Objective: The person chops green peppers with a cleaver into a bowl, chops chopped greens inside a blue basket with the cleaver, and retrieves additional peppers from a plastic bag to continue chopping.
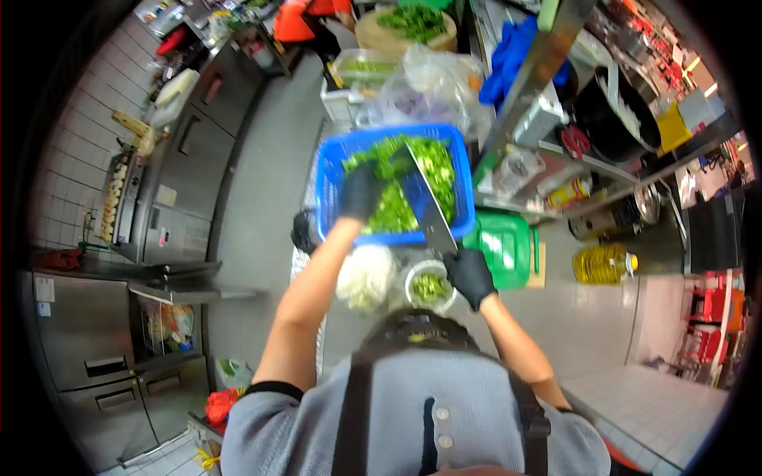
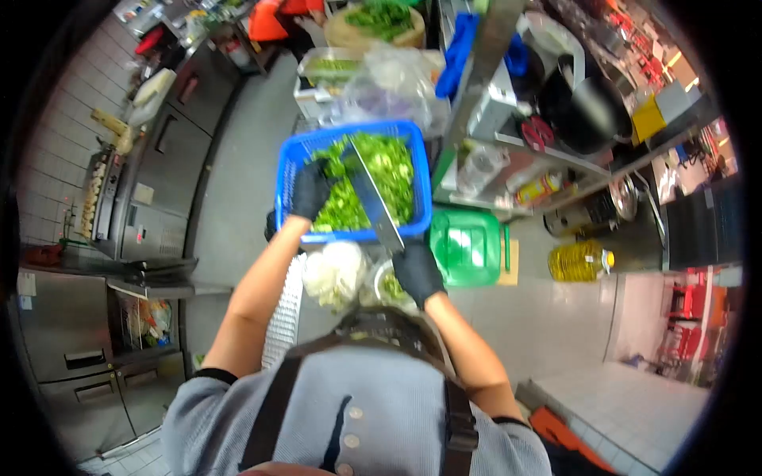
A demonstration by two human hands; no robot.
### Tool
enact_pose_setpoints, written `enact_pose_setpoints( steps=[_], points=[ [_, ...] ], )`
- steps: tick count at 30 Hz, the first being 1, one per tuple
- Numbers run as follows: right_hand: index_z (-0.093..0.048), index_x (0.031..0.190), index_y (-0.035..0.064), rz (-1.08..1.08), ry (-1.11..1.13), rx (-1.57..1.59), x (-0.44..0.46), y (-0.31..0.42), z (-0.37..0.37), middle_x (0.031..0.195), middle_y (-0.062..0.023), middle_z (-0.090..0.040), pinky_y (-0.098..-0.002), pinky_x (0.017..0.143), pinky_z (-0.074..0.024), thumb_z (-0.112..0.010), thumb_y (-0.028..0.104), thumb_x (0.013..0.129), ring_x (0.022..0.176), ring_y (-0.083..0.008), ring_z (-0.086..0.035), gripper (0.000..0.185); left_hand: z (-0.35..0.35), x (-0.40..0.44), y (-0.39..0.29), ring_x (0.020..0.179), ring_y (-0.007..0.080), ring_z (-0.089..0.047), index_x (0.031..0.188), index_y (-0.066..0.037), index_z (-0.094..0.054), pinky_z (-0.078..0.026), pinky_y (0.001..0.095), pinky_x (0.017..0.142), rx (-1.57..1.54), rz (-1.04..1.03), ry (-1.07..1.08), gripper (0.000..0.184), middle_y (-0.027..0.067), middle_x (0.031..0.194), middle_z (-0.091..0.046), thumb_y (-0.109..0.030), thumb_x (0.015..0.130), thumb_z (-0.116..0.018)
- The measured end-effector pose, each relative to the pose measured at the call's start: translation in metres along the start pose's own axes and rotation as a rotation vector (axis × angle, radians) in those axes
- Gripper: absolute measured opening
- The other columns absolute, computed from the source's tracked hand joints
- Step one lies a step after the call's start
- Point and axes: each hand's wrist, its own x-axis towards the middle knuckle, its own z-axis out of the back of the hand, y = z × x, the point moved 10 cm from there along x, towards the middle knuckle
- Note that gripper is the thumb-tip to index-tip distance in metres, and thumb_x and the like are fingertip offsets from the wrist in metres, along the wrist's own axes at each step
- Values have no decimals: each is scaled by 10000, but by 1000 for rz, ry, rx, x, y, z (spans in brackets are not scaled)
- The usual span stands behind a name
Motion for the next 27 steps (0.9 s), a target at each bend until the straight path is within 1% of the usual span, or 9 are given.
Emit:
enact_pose_setpoints(
  steps=[1,5,9,11,14,15,19,22,27],
  points=[
    [-612,929,-31,4,21,-41,2,-1,-1,873,-285,-600,-473,705,-468,-538,107,758,812,-437,-581,232,-1,2,4,872,311,-630,1026,25,-604,-494,364,780,15,-32,-18,427,196,962,-646,-142,672,-774],
    [-640,755,-38,110,-46,-17,13,-10,-7,543,-141,-586,-344,457,-448,-567,189,807,476,-218,-599,243,9,-15,-32,852,327,-614,1031,-29,-602,-496,371,769,-28,-124,-34,407,168,946,-633,-121,669,-763],
    [-636,790,-34,-4,35,-39,37,-5,-17,807,-271,-613,-474,686,-464,-556,179,776,794,-415,-602,228,-6,-23,-16,841,227,-627,1052,-57,-593,-497,315,731,-184,-129,-36,386,110,945,-646,-31,693,-732],
    [-634,744,-32,86,-29,-15,46,2,-17,741,-264,-605,-480,654,-462,-554,201,784,732,-428,-595,250,-16,-22,-4,862,137,-613,1060,-28,-589,-495,280,743,-342,4,7,357,61,963,-654,26,723,-695],
    [-635,722,-35,66,-17,-9,58,-1,-26,713,-266,-595,-482,656,-460,-547,206,791,708,-433,-589,265,-15,-11,10,918,183,-586,1079,7,-563,-478,315,833,-646,60,-147,314,93,1014,-618,18,778,-652],
    [-636,720,-33,105,-61,-72,60,0,-22,718,-266,-594,-482,655,-459,-549,211,793,711,-429,-591,269,-13,-3,-4,898,175,-581,1079,-12,-544,-483,300,806,-927,97,-100,335,82,992,-609,24,767,-660],
    [-635,733,-17,162,-284,-55,51,16,10,725,-251,-592,-474,637,-457,-572,196,791,702,-412,-592,230,-25,-21,7,825,193,-604,1076,-57,-517,-524,313,654,-1140,613,5,273,73,974,-579,-22,827,-624],
    [-619,770,13,276,-330,-15,33,40,27,695,-220,-592,-441,582,-458,-563,141,803,659,-391,-590,144,-39,-36,1,801,194,-600,1080,-62,-523,-520,299,637,-1305,685,199,244,73,931,-582,-55,851,-607],
    [-638,952,60,449,-341,-137,5,79,32,709,-189,-613,-419,572,-476,-586,141,833,642,-360,-608,153,-45,-49,0,619,137,-525,1040,-2,-586,-472,265,580,-1043,696,113,288,46,790,-596,-141,810,-692]
  ],
)
